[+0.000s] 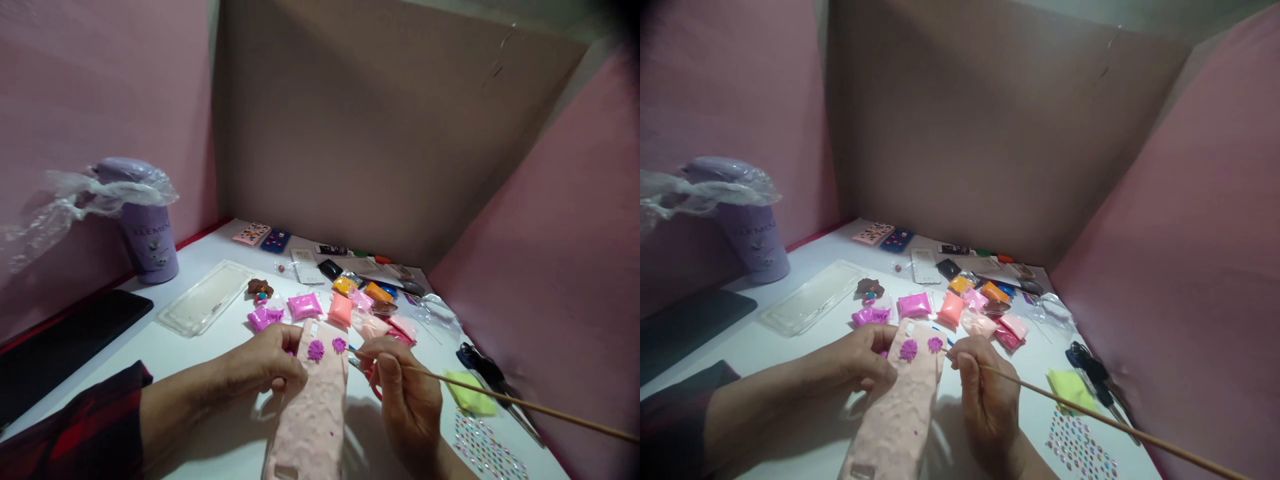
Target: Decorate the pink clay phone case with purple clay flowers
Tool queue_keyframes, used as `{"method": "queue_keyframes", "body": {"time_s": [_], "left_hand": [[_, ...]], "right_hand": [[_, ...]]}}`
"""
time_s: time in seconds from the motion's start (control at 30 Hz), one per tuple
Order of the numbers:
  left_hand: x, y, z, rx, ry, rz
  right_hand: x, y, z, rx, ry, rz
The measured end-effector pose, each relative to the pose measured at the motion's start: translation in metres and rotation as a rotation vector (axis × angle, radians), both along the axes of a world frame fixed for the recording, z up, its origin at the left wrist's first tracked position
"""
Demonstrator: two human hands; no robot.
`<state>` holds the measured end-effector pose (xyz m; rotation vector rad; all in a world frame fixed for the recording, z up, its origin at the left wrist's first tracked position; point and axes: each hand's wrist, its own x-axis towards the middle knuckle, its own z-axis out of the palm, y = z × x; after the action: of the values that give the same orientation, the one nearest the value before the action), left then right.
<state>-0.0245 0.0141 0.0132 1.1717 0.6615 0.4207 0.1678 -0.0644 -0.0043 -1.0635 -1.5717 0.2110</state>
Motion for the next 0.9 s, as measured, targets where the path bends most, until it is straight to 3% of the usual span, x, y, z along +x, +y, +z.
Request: {"method": "queue_keyframes", "body": {"time_s": [0.23,0.5,0.7,0.9], "left_hand": [[0.000,0.002,0.005,-0.027,-0.035,0.040],[0.000,0.005,-0.001,-0.013,-0.041,0.069],[0.000,0.003,-0.002,0.001,-0.042,0.078],[-0.001,0.005,-0.005,0.035,-0.027,0.049]], "right_hand": [[0.005,0.005,0.000,0.080,-0.100,-0.002],[0.003,-0.002,0.005,0.159,-0.210,0.002],[0.001,-0.010,0.002,0.328,-0.094,0.013],[0.005,-0.010,-0.001,0.374,-0.115,0.012]]}}
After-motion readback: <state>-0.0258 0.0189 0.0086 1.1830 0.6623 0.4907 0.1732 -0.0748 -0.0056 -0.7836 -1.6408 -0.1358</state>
